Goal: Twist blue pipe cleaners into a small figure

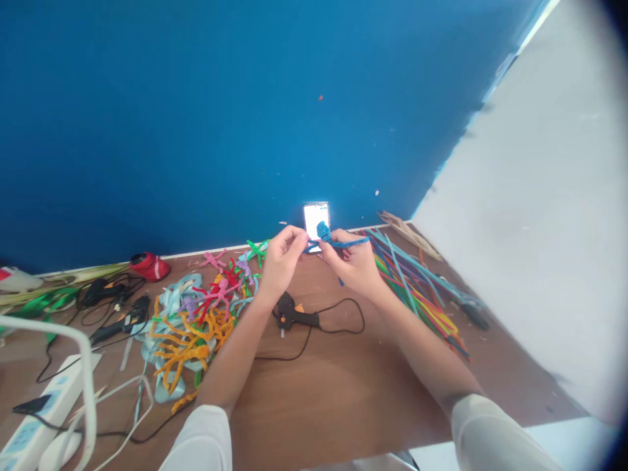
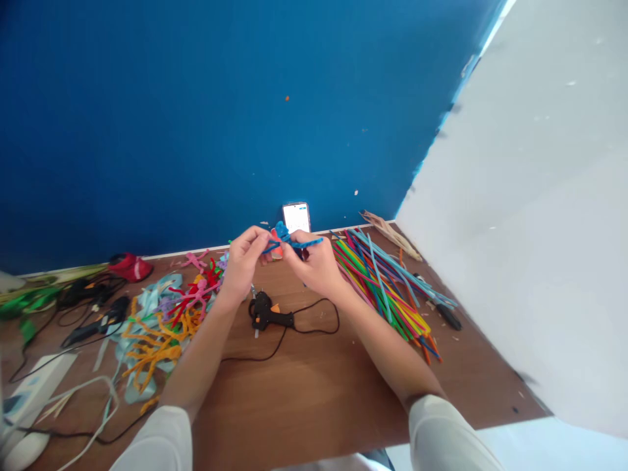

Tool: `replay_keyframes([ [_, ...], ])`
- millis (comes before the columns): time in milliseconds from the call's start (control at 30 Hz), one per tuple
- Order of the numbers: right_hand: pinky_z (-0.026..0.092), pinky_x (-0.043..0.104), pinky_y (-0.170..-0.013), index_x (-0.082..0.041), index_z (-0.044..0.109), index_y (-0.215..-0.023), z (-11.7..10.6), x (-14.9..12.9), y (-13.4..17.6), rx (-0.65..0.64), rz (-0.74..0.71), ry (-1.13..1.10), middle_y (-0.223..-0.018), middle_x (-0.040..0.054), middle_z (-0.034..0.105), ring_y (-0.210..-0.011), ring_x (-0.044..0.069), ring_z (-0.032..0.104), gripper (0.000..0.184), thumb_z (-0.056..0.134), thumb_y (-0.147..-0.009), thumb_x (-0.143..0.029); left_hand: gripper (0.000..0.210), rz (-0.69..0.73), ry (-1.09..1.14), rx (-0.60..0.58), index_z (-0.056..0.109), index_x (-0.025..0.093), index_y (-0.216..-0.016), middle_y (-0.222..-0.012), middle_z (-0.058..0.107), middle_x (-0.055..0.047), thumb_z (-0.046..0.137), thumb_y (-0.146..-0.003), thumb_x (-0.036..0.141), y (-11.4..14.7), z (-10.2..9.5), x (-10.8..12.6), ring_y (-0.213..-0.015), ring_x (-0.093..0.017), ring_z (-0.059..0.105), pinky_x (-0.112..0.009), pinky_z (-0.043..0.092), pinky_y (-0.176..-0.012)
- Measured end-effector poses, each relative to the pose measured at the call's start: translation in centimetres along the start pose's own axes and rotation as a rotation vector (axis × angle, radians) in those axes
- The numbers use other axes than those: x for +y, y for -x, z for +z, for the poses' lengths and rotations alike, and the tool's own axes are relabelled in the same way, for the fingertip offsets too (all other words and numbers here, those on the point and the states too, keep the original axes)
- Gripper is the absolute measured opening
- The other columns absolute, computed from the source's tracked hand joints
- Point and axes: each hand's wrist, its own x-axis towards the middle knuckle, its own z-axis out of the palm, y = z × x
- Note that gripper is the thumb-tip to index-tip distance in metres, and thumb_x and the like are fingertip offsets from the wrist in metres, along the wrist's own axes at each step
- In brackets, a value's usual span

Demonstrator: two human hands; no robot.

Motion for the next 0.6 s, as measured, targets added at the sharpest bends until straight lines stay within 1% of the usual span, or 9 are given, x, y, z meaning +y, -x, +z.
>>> replay_keyframes([
  [67,0.029,0.025,-0.050,-0.021,0.054,-0.073,0.1,-0.4,0.0,-0.031,0.215,-0.286,-0.058,-0.0053,0.046,-0.051,0.009,0.037,0.029,0.060,-0.094,-0.040,0.022,0.241,-0.203,-0.058,0.068,0.021,-0.102,-0.097,0.070,-0.005,0.069,-0.088,0.038,0.0,-0.6,0.3,-0.087,-0.016,0.064,-0.026,0.049,-0.077],
  [133,0.029,0.025,-0.049,-0.020,0.055,-0.073,0.1,-0.8,0.0,-0.054,0.316,-0.468,-0.058,-0.0052,0.049,-0.050,0.008,0.038,0.032,0.064,-0.091,-0.045,0.021,0.450,-0.368,-0.138,0.068,0.022,-0.106,-0.105,0.071,-0.006,0.071,-0.088,0.033,-0.1,-1.1,0.5,-0.097,-0.018,0.065,-0.030,0.049,-0.086],
  [200,0.030,0.025,-0.049,-0.020,0.056,-0.072,0.1,-1.1,-0.1,-0.066,0.363,-0.543,-0.058,-0.0046,0.052,-0.050,0.008,0.039,0.033,0.067,-0.089,-0.046,0.012,0.581,-0.492,-0.154,0.070,0.022,-0.098,-0.098,0.072,-0.006,0.066,-0.093,0.032,-0.2,-1.3,0.3,-0.093,-0.018,0.065,-0.031,0.048,-0.084],
  [300,0.032,0.025,-0.051,-0.019,0.056,-0.070,0.2,-1.5,-0.1,-0.088,0.370,-0.542,-0.058,-0.0036,0.055,-0.051,0.008,0.041,0.033,0.065,-0.090,-0.044,0.020,0.605,-0.568,-0.067,0.069,0.020,-0.082,-0.081,0.070,-0.006,0.061,-0.095,0.035,0.0,-1.0,0.1,-0.078,-0.018,0.060,-0.031,0.044,-0.074],
  [367,0.034,0.025,-0.053,-0.020,0.055,-0.072,0.1,-1.6,-0.1,-0.091,0.305,-0.440,-0.061,-0.0029,0.055,-0.054,0.010,0.045,0.030,0.061,-0.093,-0.040,0.029,0.496,-0.508,-0.006,0.065,0.020,-0.071,-0.068,0.062,-0.003,0.062,-0.094,0.038,0.4,-0.5,0.3,-0.067,-0.015,0.054,-0.029,0.039,-0.066],
  [433,0.037,0.027,-0.057,-0.021,0.054,-0.073,-0.1,-1.3,0.0,-0.071,0.112,-0.220,-0.064,-0.0017,0.055,-0.059,0.012,0.047,0.025,0.057,-0.095,-0.033,0.037,0.262,-0.328,0.035,0.060,0.019,-0.064,-0.056,0.052,0.000,0.060,-0.094,0.041,0.9,0.2,0.6,-0.055,-0.012,0.044,-0.028,0.031,-0.056],
  [533,0.037,0.030,-0.062,-0.022,0.057,-0.077,-0.6,-0.4,0.1,-0.061,-0.330,0.195,-0.068,0.0003,0.058,-0.065,0.014,0.047,0.016,0.057,-0.093,-0.021,0.043,-0.158,0.130,-0.077,0.054,0.018,-0.058,-0.047,0.039,0.004,0.064,-0.087,0.048,1.1,0.8,0.9,-0.044,-0.008,0.030,-0.025,0.019,-0.047],
  [567,0.037,0.030,-0.062,-0.022,0.059,-0.079,-0.8,-0.1,0.1,-0.062,-0.441,0.299,-0.068,0.0008,0.059,-0.065,0.014,0.046,0.014,0.058,-0.092,-0.019,0.044,-0.271,0.266,-0.140,0.052,0.018,-0.056,-0.046,0.035,0.006,0.067,-0.084,0.049,1.0,0.9,1.0,-0.043,-0.007,0.026,-0.025,0.017,-0.046],
  [600,0.037,0.030,-0.062,-0.023,0.059,-0.080,-0.9,0.2,0.0,-0.064,-0.504,0.366,-0.068,0.0010,0.059,-0.065,0.015,0.046,0.013,0.058,-0.092,-0.018,0.045,-0.354,0.361,-0.194,0.050,0.018,-0.056,-0.046,0.033,0.007,0.069,-0.082,0.050,0.9,1.0,0.9,-0.042,-0.006,0.025,-0.024,0.017,-0.045],
])
